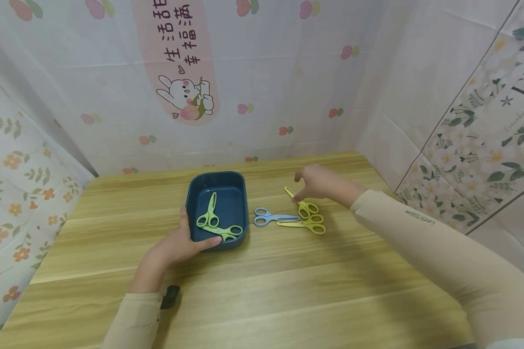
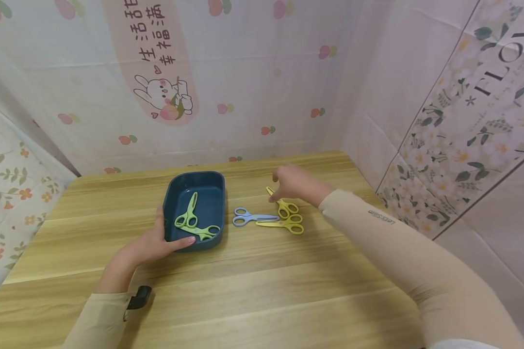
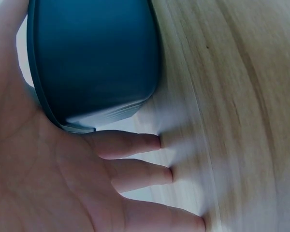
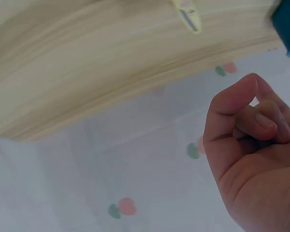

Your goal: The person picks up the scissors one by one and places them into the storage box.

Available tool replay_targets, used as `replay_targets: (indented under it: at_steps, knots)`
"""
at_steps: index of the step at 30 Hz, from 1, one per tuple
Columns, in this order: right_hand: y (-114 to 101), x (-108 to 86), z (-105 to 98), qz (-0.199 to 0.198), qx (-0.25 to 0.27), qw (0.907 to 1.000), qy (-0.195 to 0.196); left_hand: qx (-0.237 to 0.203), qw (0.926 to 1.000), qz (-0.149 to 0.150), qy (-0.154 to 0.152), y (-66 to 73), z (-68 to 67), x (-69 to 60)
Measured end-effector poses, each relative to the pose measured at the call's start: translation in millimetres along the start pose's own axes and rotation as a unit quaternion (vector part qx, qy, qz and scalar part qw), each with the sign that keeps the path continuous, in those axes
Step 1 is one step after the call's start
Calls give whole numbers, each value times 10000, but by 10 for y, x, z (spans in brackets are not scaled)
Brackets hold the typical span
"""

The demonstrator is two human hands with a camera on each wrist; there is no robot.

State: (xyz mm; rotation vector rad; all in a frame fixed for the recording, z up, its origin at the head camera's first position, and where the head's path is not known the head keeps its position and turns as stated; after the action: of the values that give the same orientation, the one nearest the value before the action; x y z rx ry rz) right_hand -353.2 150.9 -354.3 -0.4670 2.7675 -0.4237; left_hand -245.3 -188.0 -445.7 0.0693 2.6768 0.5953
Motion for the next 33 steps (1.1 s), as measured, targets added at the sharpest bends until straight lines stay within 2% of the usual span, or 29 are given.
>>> replay_targets:
  at_steps: [11, 19, 26, 33]
  knots:
    - [302, -63, 172, 160, 63, 9998, -54, -9, 10000, -7, -15, 10, -2, -3]
    - [421, -60, 323, 174, 363, 9991, -100, -169, 9998, 35, -17, 9, 5, 1]
    - [529, -36, 498, 99, 298, 9994, -138, -141, 9999, 66, 5, 10, 1, 1]
    - [537, -47, 566, 193, 339, 9991, -187, -139, 9999, 46, -7, 1, 5, 1]
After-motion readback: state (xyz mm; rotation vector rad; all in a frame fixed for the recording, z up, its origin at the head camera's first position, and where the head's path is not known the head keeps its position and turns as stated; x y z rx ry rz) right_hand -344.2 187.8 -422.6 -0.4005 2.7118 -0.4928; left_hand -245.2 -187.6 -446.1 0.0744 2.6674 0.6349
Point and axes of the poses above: each hand's wrist, its own x-axis towards the middle knuckle, its own z-axis out of the palm, y = z × x, the point moved 8 cm from there along x, towards the middle knuckle, and after that the axes turned 9 degrees about x, right-handed, at the moved point
